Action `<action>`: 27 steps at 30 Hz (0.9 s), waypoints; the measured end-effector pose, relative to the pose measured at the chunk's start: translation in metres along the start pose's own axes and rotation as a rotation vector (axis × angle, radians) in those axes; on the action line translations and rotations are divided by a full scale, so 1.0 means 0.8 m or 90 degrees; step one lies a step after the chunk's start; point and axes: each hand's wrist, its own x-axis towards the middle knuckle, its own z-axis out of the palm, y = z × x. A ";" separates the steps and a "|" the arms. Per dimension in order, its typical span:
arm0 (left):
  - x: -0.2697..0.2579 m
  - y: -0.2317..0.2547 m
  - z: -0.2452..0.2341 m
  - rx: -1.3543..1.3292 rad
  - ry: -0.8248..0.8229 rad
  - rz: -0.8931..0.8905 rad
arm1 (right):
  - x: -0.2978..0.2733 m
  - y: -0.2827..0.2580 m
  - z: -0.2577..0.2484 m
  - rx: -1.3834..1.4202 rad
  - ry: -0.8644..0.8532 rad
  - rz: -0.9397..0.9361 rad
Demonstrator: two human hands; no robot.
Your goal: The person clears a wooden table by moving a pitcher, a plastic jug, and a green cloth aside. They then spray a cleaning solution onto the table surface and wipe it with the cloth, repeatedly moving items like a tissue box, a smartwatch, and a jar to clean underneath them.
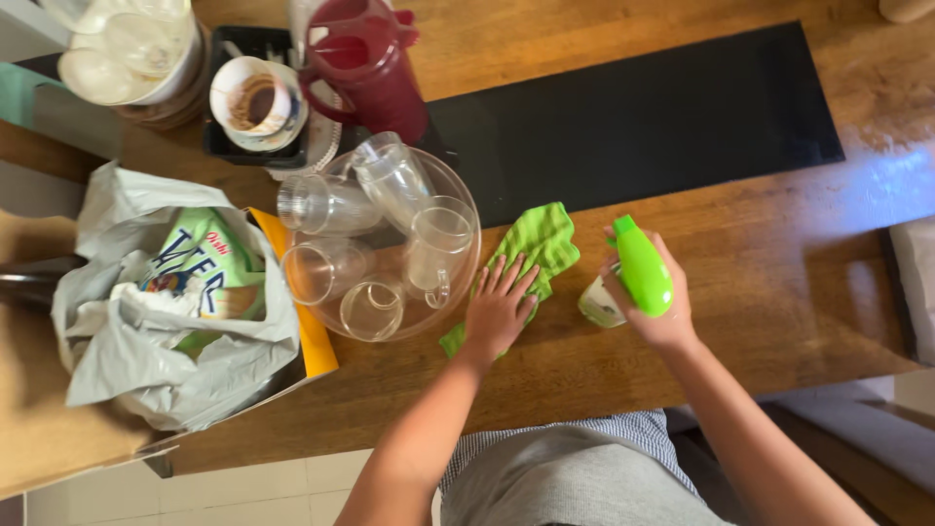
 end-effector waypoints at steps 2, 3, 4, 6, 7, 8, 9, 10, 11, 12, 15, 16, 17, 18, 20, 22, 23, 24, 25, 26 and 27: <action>0.001 0.014 0.003 -0.052 0.053 -0.032 | -0.003 0.003 0.009 0.016 -0.006 -0.044; -0.011 0.019 0.002 -0.191 0.075 -0.102 | -0.005 0.003 0.015 0.012 -0.002 -0.044; -0.029 0.026 0.001 -0.331 0.096 -0.169 | -0.006 0.005 0.019 0.007 0.002 -0.044; -0.068 0.030 -0.005 -0.564 0.158 -0.341 | -0.014 0.009 0.031 0.008 0.017 -0.048; -0.077 0.025 -0.010 -0.658 0.204 -0.449 | -0.018 0.010 0.036 0.011 0.027 -0.052; -0.088 0.017 -0.017 -0.783 0.273 -0.480 | -0.021 0.011 0.042 0.014 0.036 -0.057; -0.103 0.006 -0.027 -0.910 0.344 -0.507 | -0.022 0.012 0.048 -0.041 0.042 -0.077; -0.114 -0.006 -0.035 -1.036 0.416 -0.532 | -0.023 0.012 0.055 -0.097 0.048 -0.096; -0.120 -0.017 -0.041 -1.084 0.449 -0.505 | -0.026 0.011 0.062 -0.152 0.053 -0.114; -0.123 -0.028 -0.045 -1.131 0.482 -0.476 | -0.028 0.009 0.067 -0.147 0.056 -0.110; -0.133 -0.044 -0.046 -1.141 0.520 -0.449 | -0.035 0.001 0.077 -0.126 0.054 -0.093; -0.135 -0.047 -0.046 -1.124 0.522 -0.449 | -0.037 -0.002 0.079 -0.117 0.049 -0.085; -0.137 -0.050 -0.046 -1.133 0.525 -0.449 | -0.037 -0.005 0.082 -0.107 0.044 -0.078; -0.138 -0.053 -0.048 -1.141 0.529 -0.448 | -0.039 -0.009 0.086 -0.107 0.022 -0.043; -0.146 -0.054 -0.051 -1.149 0.550 -0.458 | -0.048 -0.013 0.092 -0.112 -0.024 0.031; -0.150 -0.062 -0.062 -1.144 0.586 -0.469 | -0.058 -0.016 0.101 -0.155 -0.034 -0.047; -0.151 -0.066 -0.070 -1.136 0.589 -0.477 | -0.062 -0.018 0.106 -0.177 -0.040 -0.088; -0.152 -0.071 -0.078 -1.128 0.592 -0.485 | -0.067 -0.020 0.109 -0.174 -0.050 -0.094; -0.154 -0.075 -0.087 -1.119 0.600 -0.494 | -0.071 -0.022 0.112 -0.170 -0.063 -0.102; -0.156 -0.078 -0.096 -1.109 0.591 -0.494 | -0.073 -0.025 0.112 -0.166 -0.077 -0.109; -0.161 -0.081 -0.105 -1.095 0.582 -0.496 | -0.076 -0.027 0.113 -0.131 -0.130 -0.081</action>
